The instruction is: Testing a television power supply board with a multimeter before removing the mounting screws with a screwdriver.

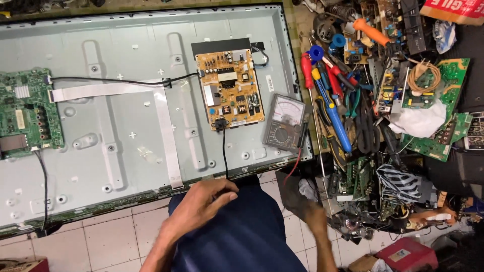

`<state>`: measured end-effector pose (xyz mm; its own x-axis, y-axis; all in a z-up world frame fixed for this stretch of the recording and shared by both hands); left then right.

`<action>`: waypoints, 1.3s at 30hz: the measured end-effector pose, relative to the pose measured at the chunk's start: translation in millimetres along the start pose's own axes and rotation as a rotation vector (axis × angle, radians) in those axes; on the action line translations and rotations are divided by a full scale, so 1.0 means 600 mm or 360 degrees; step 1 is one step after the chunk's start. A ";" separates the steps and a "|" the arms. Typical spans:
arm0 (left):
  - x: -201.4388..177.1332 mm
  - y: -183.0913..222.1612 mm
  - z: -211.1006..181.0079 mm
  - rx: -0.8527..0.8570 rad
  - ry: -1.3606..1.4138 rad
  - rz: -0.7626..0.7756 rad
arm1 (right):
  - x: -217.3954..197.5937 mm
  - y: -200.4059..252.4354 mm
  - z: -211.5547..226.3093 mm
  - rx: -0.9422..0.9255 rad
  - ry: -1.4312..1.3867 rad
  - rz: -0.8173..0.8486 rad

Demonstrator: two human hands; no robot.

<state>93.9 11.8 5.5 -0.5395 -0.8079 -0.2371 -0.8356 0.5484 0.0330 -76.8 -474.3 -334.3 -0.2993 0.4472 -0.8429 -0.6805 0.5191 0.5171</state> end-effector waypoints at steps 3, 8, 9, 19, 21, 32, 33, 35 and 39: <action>0.000 -0.004 -0.004 -0.0029 0.0058 0.0020 | -0.253 0.069 0.221 -0.0214 -0.1229 -0.0280; 0.009 -0.014 -0.011 0.0007 0.0025 0.0022 | -0.367 0.069 0.463 -0.0206 -0.0948 -0.0133; 0.009 -0.017 -0.011 0.0011 0.0043 0.0025 | -0.354 0.044 0.485 -0.0149 -0.0809 -0.0025; 0.039 -0.054 0.012 0.0098 0.0130 -0.0215 | -0.328 -0.011 0.485 -0.0304 -0.0780 -0.0153; 0.054 -0.068 0.008 0.0098 0.0138 -0.0196 | -0.338 0.008 0.460 -0.0305 -0.0872 -0.0287; 0.137 -0.175 0.005 0.0078 0.0957 -0.0300 | -0.401 0.129 0.443 -0.0385 -0.1098 -0.0380; 0.156 -0.181 0.030 0.0083 0.1158 -0.0397 | -0.403 0.128 0.437 -0.0354 -0.1115 -0.0398; 0.167 -0.184 0.048 0.0087 0.1280 -0.0468 | -0.400 0.156 0.459 -0.0337 -0.1393 -0.0223; 0.165 -0.193 0.041 0.0055 0.1471 -0.0499 | -0.333 0.125 0.454 -0.0545 -0.1870 0.0351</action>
<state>139.4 -126.4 -45.6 -0.1740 -0.7608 0.6252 -0.9594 0.2740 0.0664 114.0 -326.5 -86.7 0.2302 0.9731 -0.0081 -0.8840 0.2125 0.4165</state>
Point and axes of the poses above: each hand's wrist, its own y-axis away from the middle knuckle, its own x-axis out of the palm, z = x × y, the point moved 9 cm from there along -y, towards the middle knuckle, and after that the axes turned 13 degrees about x, right-handed, at the moved point
